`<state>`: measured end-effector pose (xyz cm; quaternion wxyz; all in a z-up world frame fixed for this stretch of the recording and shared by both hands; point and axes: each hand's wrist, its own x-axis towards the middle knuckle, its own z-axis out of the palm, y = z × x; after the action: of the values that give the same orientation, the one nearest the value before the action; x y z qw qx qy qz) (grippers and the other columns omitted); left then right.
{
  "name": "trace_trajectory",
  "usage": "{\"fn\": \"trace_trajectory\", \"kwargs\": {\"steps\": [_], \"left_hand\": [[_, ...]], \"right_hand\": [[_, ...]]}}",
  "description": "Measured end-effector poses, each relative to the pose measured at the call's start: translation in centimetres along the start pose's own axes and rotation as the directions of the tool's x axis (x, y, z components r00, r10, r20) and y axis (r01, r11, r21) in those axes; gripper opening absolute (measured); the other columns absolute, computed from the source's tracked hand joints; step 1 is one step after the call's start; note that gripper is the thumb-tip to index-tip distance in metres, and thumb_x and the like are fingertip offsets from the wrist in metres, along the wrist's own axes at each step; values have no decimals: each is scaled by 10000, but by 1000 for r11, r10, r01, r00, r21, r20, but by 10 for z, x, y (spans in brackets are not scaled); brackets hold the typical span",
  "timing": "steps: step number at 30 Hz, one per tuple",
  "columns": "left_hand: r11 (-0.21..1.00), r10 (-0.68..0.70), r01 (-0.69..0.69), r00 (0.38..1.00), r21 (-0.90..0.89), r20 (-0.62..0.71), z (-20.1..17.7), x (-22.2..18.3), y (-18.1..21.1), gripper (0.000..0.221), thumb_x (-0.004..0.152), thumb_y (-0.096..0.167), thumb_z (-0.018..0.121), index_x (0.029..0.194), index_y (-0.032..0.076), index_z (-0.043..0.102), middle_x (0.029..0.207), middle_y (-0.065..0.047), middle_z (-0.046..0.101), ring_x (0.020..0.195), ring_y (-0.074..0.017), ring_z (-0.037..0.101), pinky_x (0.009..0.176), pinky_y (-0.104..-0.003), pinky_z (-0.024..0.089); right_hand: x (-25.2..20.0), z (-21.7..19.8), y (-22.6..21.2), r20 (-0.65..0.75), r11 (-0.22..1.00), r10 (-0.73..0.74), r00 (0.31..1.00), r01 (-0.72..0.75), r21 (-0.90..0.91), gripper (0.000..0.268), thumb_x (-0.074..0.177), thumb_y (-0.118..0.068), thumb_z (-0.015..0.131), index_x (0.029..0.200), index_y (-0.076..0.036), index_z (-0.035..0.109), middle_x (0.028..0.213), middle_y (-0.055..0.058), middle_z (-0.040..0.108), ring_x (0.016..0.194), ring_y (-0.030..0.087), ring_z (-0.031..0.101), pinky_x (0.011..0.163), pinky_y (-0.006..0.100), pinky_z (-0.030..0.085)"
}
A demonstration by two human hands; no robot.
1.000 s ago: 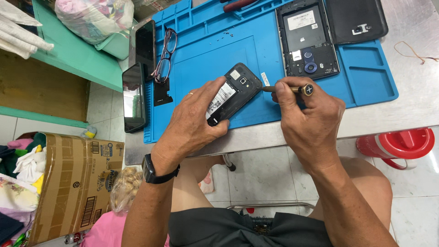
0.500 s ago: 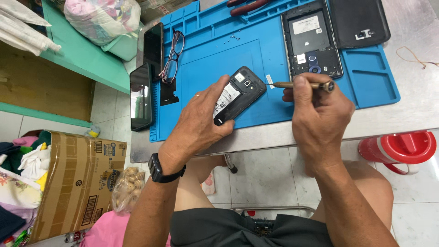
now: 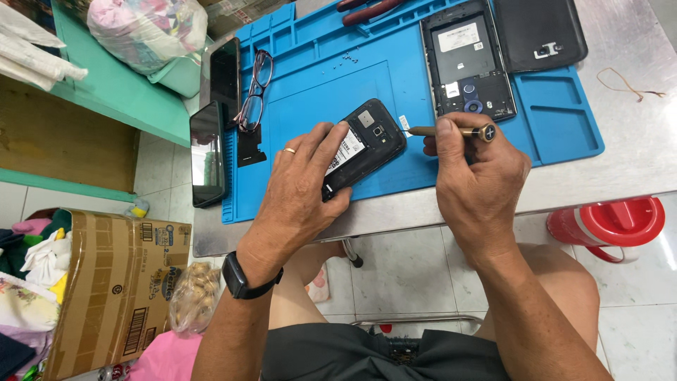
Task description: The person uses a screwdriver to remove a screw from the internal frame of a mobile phone and then pulls a small electronic component out by hand.
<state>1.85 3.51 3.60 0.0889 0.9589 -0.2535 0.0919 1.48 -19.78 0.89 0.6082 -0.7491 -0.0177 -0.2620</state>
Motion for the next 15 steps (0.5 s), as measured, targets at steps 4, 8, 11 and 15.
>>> {"fn": "trace_trajectory", "kwargs": {"steps": [4, 8, 11, 15], "left_hand": [[1000, 0, 0, 1000, 10, 1, -3, 1, 1, 833, 843, 209, 735, 1607, 128, 415, 1571, -133, 519, 1295, -411, 550, 1004, -513, 463], [1000, -10, 10, 1000, 1, 7, 0, -1, -1, 852, 848, 203, 756, 1622, 134, 406, 1590, -151, 504, 1320, -421, 531, 1051, -530, 445], [1000, 24, -24, 1000, -2, -10, 3, -2, -5, 841, 847, 178, 760, 1615, 132, 422, 1578, -160, 496, 1319, -423, 527, 1037, -540, 452], [993, 81, -82, 997, -81, -11, 5, -4, -13, 859, 875, 118, 802, 1628, 147, 389, 1625, -202, 436, 1363, -462, 480, 1186, -579, 405]], "right_hand": [[0, -1, 0, 16, 1000, -9, 1000, 9, -2, 155, 1160, -104, 603, 1090, -4, 700, 866, 94, 762, 800, 201, 802, 717, 282, 616], [0, 0, 0, 9, 1000, 9, 1000, -9, 13, 159, 1154, -109, 600, 1087, -4, 698, 890, 99, 768, 804, 209, 804, 737, 286, 631], [1, -1, 0, 12, 1000, 5, 1000, -5, 0, 155, 1153, -115, 595, 1088, -11, 690, 877, 102, 781, 809, 198, 803, 737, 289, 619], [5, -4, 1, 46, 995, 76, 996, -79, 61, 188, 1158, -142, 594, 1087, 1, 694, 874, 109, 767, 786, 198, 786, 728, 294, 629]]}}
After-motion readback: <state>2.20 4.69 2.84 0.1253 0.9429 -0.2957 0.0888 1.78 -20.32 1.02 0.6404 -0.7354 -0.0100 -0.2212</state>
